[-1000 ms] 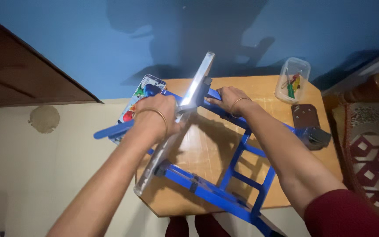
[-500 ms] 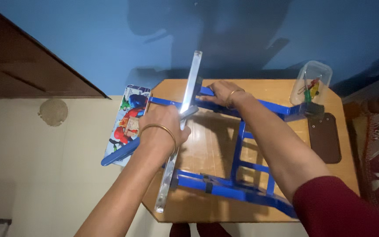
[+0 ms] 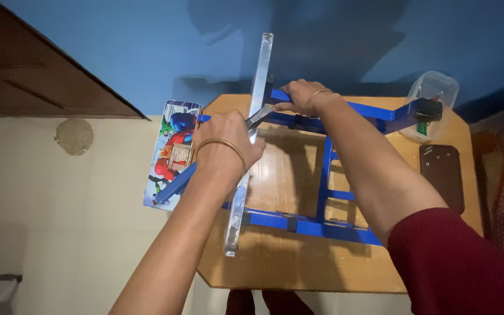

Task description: The person uses pliers to remove zip ties from a blue metal frame, then reattaches the zip ties to secure the frame. The person handles the frame, zip ties, and pliers throughout the process.

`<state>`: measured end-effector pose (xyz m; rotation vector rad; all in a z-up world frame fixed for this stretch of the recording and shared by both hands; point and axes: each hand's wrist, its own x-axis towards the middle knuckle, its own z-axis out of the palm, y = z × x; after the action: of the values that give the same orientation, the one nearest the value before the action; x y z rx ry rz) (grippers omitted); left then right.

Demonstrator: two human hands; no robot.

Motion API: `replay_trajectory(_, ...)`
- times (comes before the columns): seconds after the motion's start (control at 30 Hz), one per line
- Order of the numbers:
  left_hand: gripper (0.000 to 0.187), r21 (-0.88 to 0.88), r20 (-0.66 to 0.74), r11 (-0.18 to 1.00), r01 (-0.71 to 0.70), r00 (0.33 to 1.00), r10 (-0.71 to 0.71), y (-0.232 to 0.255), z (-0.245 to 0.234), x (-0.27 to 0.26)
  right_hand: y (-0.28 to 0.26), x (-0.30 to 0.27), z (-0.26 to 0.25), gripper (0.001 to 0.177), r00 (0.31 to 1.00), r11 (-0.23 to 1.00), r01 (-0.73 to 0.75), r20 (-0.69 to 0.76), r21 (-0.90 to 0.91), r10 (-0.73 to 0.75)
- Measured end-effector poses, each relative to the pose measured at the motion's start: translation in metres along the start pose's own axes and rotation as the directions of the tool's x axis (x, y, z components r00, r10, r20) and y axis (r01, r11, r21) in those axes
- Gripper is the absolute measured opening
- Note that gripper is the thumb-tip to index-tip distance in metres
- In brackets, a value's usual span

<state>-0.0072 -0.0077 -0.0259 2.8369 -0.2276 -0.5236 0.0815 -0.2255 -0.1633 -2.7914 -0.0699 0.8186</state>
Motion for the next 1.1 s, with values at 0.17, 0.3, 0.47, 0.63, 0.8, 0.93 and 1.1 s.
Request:
replay_trajectory(0.17, 0.043, -0.023, -0.04, 1.0, -0.014, 0.999, 0.014, 0.0, 0.004, -0.002, 0.004, -0.004, 0.002, 0.073, 0.991, 0.996, 0.073, -0.108, -0.052, -0.078)
replay_trajectory(0.3, 0.044, -0.011, -0.017, 1.0, 0.017, 1.0, -0.018, 0.001, 0.001, -0.003, 0.002, -0.011, 0.003, 0.075, 0.983, 0.988, 0.059, -0.163, -0.142, -0.082)
replay_trajectory(0.47, 0.054, -0.027, 0.062, 0.993, 0.116, 0.992, -0.114, 0.007, -0.009, -0.006, 0.023, -0.037, -0.005, 0.065, 0.992, 0.999, -0.013, -0.121, 0.044, 0.018)
replay_trajectory(0.63, 0.057, -0.106, 0.014, 0.992, 0.069, 0.998, -0.068, 0.025, -0.031, -0.007, 0.066, -0.062, -0.007, 0.042, 0.949, 0.944, 0.124, -0.314, 0.305, -0.023)
replay_trajectory(0.8, 0.057, -0.135, -0.15, 0.99, 0.036, 0.987, -0.057, 0.068, -0.046, 0.007, 0.106, -0.071, 0.016, 0.034, 0.867, 0.837, 0.231, -0.495, 0.496, 0.054)
replay_trajectory(0.93, 0.056, -0.37, -0.185, 0.924, -0.093, 0.982, 0.024, 0.094, -0.032, 0.017, 0.136, -0.082, 0.041, 0.032, 0.858, 0.572, 0.309, -0.482, 0.76, 0.179)
replay_trajectory(1.1, 0.058, -0.66, -0.066, 0.751, -0.022, 0.997, -0.029, 0.111, 0.035, 0.035, 0.158, -0.097, 0.081, 0.034, 0.878, 0.496, 0.252, -0.412, 0.831, 0.244)
